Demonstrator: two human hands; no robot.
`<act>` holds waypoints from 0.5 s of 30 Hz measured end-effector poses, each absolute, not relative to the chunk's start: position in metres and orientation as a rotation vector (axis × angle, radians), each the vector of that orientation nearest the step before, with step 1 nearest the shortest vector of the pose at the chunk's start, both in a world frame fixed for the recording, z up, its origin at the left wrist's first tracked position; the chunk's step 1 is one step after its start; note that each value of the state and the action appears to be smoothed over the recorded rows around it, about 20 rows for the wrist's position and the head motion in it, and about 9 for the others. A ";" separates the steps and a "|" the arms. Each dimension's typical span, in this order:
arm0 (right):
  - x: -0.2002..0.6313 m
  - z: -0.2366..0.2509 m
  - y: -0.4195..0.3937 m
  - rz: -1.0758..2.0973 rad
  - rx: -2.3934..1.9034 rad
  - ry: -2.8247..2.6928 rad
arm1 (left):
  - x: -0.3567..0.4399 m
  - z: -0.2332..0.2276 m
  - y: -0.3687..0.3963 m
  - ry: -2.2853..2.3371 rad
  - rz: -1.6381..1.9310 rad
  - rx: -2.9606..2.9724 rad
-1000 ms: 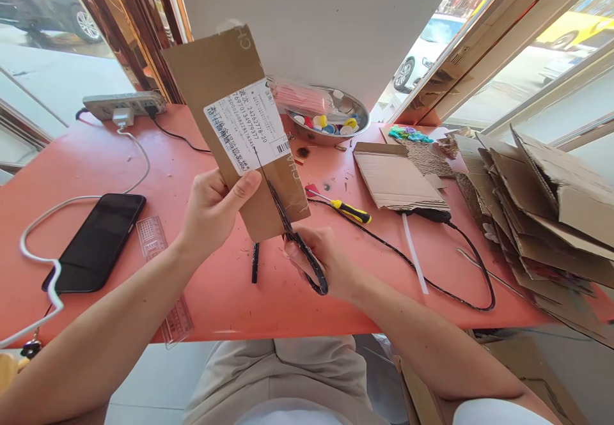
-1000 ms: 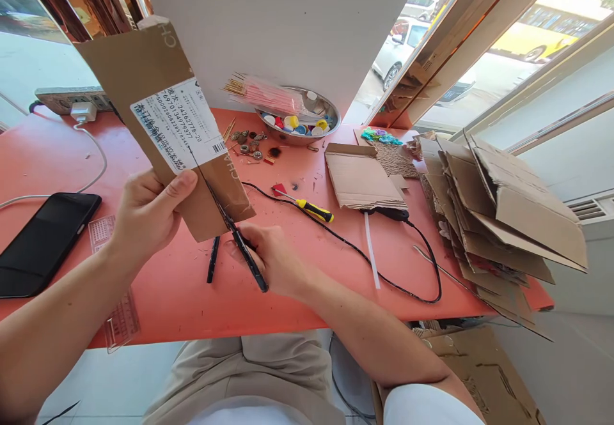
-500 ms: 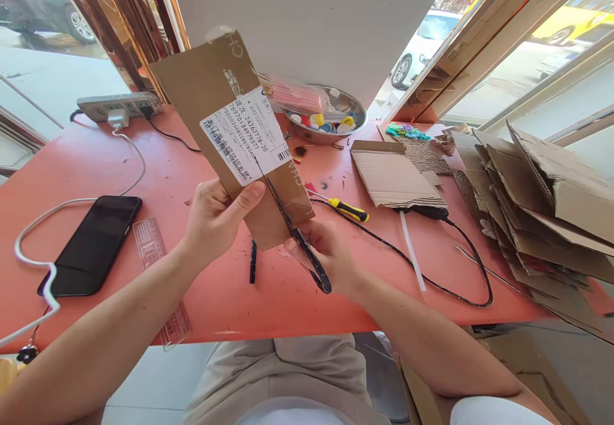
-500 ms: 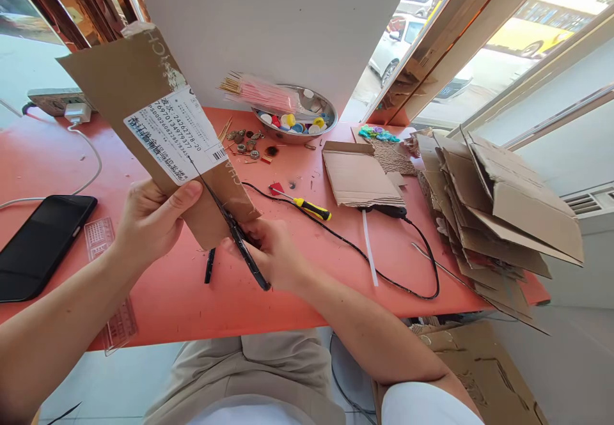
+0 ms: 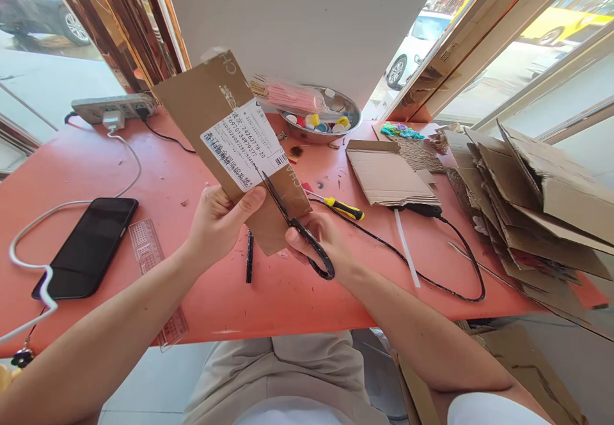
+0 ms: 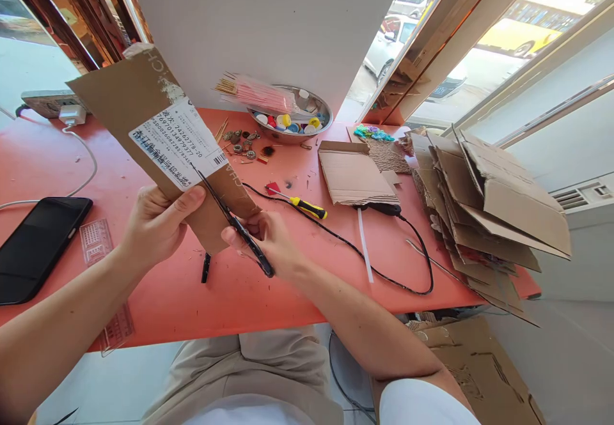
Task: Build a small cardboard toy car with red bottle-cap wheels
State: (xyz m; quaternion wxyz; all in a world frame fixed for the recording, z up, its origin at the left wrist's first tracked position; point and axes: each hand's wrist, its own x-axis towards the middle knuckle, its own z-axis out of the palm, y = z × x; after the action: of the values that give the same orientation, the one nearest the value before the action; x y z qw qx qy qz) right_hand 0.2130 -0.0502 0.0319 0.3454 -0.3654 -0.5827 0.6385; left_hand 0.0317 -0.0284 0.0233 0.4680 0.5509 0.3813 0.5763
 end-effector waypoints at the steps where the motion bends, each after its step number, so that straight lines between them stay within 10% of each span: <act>1: 0.213 0.033 -0.049 1.665 -0.923 -1.495 | 0.033 0.024 -0.029 0.928 1.411 1.353; 15: 0.219 0.025 -0.047 1.556 -0.981 -1.538 | 0.031 0.023 -0.027 0.909 1.393 1.295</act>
State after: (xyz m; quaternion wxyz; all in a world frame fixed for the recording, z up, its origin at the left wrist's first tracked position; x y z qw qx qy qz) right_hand 0.2186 -0.0474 0.0255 0.3633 -0.3812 -0.5977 0.6045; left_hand 0.0307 -0.0275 0.0232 0.4944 0.5341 0.3747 0.5744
